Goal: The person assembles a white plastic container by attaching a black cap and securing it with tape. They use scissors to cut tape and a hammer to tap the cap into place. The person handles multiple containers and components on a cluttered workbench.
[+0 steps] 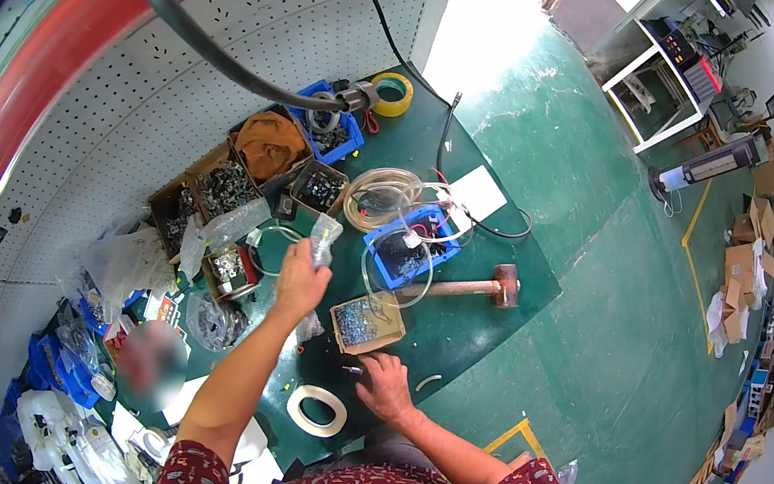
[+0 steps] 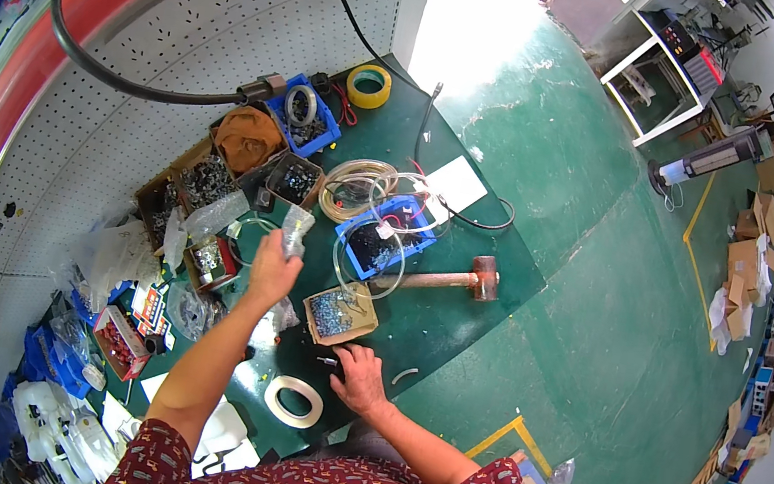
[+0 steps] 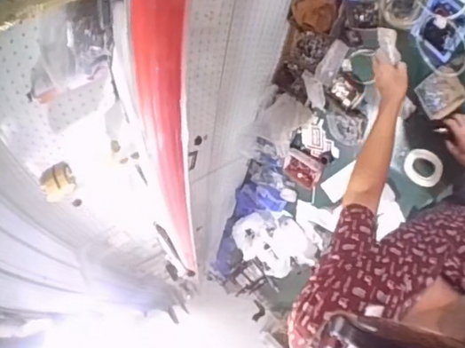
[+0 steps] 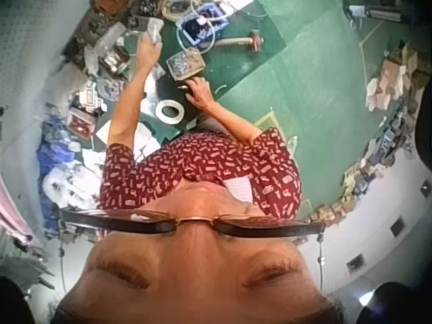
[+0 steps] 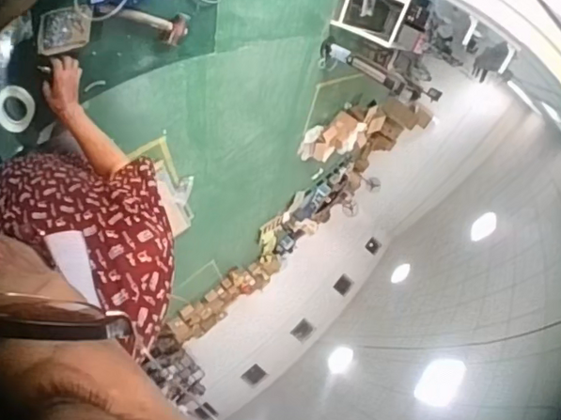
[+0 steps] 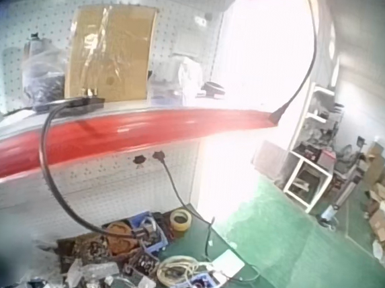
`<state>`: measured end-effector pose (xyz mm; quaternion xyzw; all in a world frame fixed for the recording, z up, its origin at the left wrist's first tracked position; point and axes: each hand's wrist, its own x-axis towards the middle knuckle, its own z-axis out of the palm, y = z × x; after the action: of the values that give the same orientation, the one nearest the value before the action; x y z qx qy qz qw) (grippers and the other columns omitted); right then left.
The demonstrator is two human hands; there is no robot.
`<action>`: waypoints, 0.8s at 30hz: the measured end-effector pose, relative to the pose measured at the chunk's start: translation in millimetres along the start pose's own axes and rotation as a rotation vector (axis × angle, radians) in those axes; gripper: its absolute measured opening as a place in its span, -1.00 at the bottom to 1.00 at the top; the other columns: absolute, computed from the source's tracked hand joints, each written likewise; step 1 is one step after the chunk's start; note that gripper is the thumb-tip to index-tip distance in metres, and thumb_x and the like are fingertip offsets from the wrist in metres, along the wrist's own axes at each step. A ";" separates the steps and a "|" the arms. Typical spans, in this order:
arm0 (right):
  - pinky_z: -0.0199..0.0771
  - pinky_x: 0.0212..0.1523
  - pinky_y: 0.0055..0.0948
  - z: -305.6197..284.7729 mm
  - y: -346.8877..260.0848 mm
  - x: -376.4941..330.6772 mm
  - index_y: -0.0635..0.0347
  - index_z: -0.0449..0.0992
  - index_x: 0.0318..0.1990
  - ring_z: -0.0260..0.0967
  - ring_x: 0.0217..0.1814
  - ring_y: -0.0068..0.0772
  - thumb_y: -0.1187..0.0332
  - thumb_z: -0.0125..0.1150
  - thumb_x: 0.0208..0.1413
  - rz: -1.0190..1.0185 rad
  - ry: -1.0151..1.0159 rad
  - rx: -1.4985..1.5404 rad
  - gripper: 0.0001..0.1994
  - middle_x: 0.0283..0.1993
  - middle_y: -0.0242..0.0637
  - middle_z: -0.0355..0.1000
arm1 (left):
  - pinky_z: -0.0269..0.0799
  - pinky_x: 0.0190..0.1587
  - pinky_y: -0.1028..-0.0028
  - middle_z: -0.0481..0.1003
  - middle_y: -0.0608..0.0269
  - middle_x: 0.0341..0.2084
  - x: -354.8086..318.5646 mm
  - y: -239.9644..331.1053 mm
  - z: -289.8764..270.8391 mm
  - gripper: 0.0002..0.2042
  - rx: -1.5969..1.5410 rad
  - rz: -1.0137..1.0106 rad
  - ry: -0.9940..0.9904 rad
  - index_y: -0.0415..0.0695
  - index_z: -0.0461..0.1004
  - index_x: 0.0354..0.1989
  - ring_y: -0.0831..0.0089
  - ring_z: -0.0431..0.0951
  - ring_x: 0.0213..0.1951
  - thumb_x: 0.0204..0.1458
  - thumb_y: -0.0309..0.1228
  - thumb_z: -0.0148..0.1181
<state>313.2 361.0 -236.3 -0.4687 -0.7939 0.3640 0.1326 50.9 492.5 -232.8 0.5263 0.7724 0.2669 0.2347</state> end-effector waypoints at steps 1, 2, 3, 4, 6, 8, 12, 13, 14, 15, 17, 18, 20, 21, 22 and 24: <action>0.35 0.16 -0.03 1.3 1.5 -0.9 0.12 0.49 0.21 0.32 0.21 0.06 0.34 0.46 -0.03 0.005 0.013 0.008 -0.43 0.14 -0.08 0.42 | 0.44 0.13 -0.01 0.50 -0.24 -0.02 -0.3 11.4 6.8 -0.55 -0.021 -0.071 -0.040 -0.26 0.39 0.09 -0.23 0.51 0.04 0.01 -0.37 0.27; 0.35 0.16 -0.04 2.1 2.9 -1.2 0.12 0.49 0.20 0.33 0.21 0.06 0.31 0.46 -0.02 0.004 0.021 0.017 -0.44 0.14 -0.08 0.42 | 0.43 0.14 -0.01 0.50 -0.24 -0.01 -0.2 15.0 12.8 -0.55 -0.006 -0.057 -0.056 -0.25 0.40 0.11 -0.22 0.51 0.05 0.02 -0.39 0.26; 0.35 0.15 -0.03 2.3 5.0 -1.0 0.12 0.49 0.20 0.33 0.21 0.06 0.29 0.46 -0.02 -0.001 0.019 0.023 -0.44 0.15 -0.08 0.42 | 0.43 0.14 0.00 0.50 -0.24 -0.01 -1.9 18.0 18.2 -0.54 -0.027 -0.052 -0.072 -0.25 0.40 0.12 -0.22 0.51 0.06 0.02 -0.40 0.26; 0.36 0.15 -0.03 3.8 5.7 -1.4 0.12 0.49 0.20 0.33 0.21 0.06 0.27 0.45 -0.02 -0.008 0.009 0.034 -0.44 0.15 -0.09 0.42 | 0.43 0.15 0.00 0.50 -0.23 -0.01 -6.4 20.0 21.0 -0.53 -0.044 -0.057 -0.086 -0.25 0.40 0.14 -0.21 0.51 0.06 0.02 -0.41 0.26; 0.37 0.14 -0.02 2.7 9.9 -2.8 0.12 0.50 0.19 0.34 0.21 0.06 0.25 0.45 -0.01 -0.017 0.016 0.029 -0.44 0.16 -0.10 0.43 | 0.43 0.17 0.04 0.51 -0.19 0.02 -11.0 14.7 31.0 -0.51 -0.042 0.038 -0.060 -0.21 0.42 0.19 -0.17 0.51 0.08 0.04 -0.41 0.28; 0.38 0.13 -0.02 3.5 10.5 2.3 0.12 0.51 0.18 0.36 0.19 0.07 0.24 0.45 -0.01 -0.040 0.026 0.039 -0.45 0.17 -0.10 0.44 | 0.40 0.22 0.06 0.48 -0.18 0.12 -13.8 13.2 29.8 -0.60 -0.163 0.081 -0.112 -0.19 0.52 0.08 -0.13 0.47 0.16 0.06 -0.35 0.32; 0.38 0.16 -0.03 7.1 10.1 0.9 0.11 0.54 0.15 0.37 0.20 0.07 0.24 0.47 -0.02 0.002 0.034 0.075 -0.47 0.17 -0.13 0.47 | 0.21 0.40 -0.01 0.32 -0.11 0.37 -14.5 2.3 16.2 -0.71 0.188 0.033 0.134 -0.16 0.64 -0.06 -0.08 0.31 0.36 0.11 -0.27 0.33; 0.38 0.17 -0.03 6.7 10.4 1.3 0.12 0.54 0.14 0.37 0.19 0.08 0.25 0.47 -0.03 -0.005 0.040 0.071 -0.48 0.17 -0.13 0.47 | 0.19 0.41 -0.01 0.31 -0.09 0.38 -12.6 -4.5 15.8 -0.67 0.261 -0.033 0.072 -0.16 0.62 -0.01 -0.07 0.31 0.36 0.11 -0.27 0.33; 0.37 0.17 -0.03 7.2 10.0 1.6 0.12 0.54 0.14 0.36 0.18 0.08 0.24 0.47 -0.03 -0.002 0.022 0.068 -0.48 0.17 -0.13 0.47 | 0.18 0.41 -0.02 0.31 -0.06 0.39 -12.6 -11.3 15.0 -0.64 0.333 -0.098 0.008 -0.16 0.61 0.04 -0.05 0.31 0.36 0.11 -0.27 0.33; 0.37 0.17 -0.03 8.3 9.1 1.9 0.12 0.55 0.14 0.36 0.18 0.08 0.24 0.47 -0.03 0.002 0.006 0.066 -0.48 0.17 -0.13 0.47 | 0.18 0.41 -0.01 0.32 -0.04 0.38 -15.6 -17.3 14.6 -0.63 0.367 -0.080 -0.053 -0.17 0.60 0.07 -0.03 0.32 0.36 0.11 -0.28 0.33; 0.37 0.18 -0.04 5.6 9.6 1.9 0.12 0.55 0.13 0.36 0.17 0.08 0.23 0.46 -0.03 0.019 -0.015 0.055 -0.48 0.17 -0.13 0.46 | 0.19 0.41 0.01 0.36 0.00 0.35 -21.1 -20.3 16.5 -0.60 0.426 -0.029 -0.186 -0.17 0.58 0.11 0.01 0.33 0.35 0.12 -0.31 0.33; 0.37 0.18 -0.03 5.8 9.0 2.9 0.12 0.55 0.13 0.36 0.17 0.08 0.23 0.46 -0.03 0.009 -0.017 0.060 -0.48 0.17 -0.13 0.46 | 0.20 0.40 0.01 0.40 0.03 0.31 -26.2 -23.5 15.3 -0.62 0.332 0.022 -0.106 -0.18 0.58 0.09 0.02 0.36 0.33 0.11 -0.33 0.33; 0.37 0.19 -0.03 4.9 12.2 2.9 0.13 0.55 0.13 0.36 0.18 0.09 0.23 0.46 -0.03 0.003 -0.010 0.066 -0.48 0.17 -0.13 0.46 | 0.22 0.38 0.02 0.48 0.08 0.23 -34.4 -15.6 8.4 -0.66 0.137 0.138 0.046 -0.19 0.59 0.05 0.05 0.41 0.27 0.10 -0.38 0.33; 0.37 0.19 -0.03 4.7 13.4 2.7 0.13 0.55 0.13 0.36 0.18 0.09 0.23 0.46 -0.03 0.002 -0.006 0.062 -0.48 0.17 -0.12 0.46 | 0.34 0.29 0.06 0.56 0.07 0.09 -38.0 -14.0 2.3 -0.69 -0.058 0.162 0.191 -0.20 0.59 0.01 -0.01 0.48 0.17 0.07 -0.49 0.34; 0.37 0.19 -0.03 4.5 13.1 3.6 0.13 0.55 0.13 0.36 0.18 0.09 0.23 0.46 -0.03 0.003 0.000 0.060 -0.48 0.17 -0.12 0.47 | 0.52 0.10 0.18 0.62 0.14 -0.05 -40.5 -14.7 -5.2 -0.77 -0.135 0.206 0.348 -0.22 0.58 -0.04 0.11 0.60 0.00 0.11 -0.58 0.30; 0.37 0.20 -0.02 3.9 11.9 3.3 0.15 0.55 0.12 0.36 0.18 0.09 0.23 0.45 -0.02 0.014 0.002 0.064 -0.49 0.17 -0.11 0.47 | 0.61 -0.04 0.33 0.62 0.22 -0.12 -50.1 -16.4 -20.8 -0.86 -0.650 -0.061 0.365 -0.21 0.55 -0.07 0.36 0.63 -0.15 0.23 -0.60 0.22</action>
<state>317.1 365.5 -247.8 -0.4700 -0.7786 0.3895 0.1456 43.1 437.1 -224.0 0.3451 0.6918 0.5804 0.2558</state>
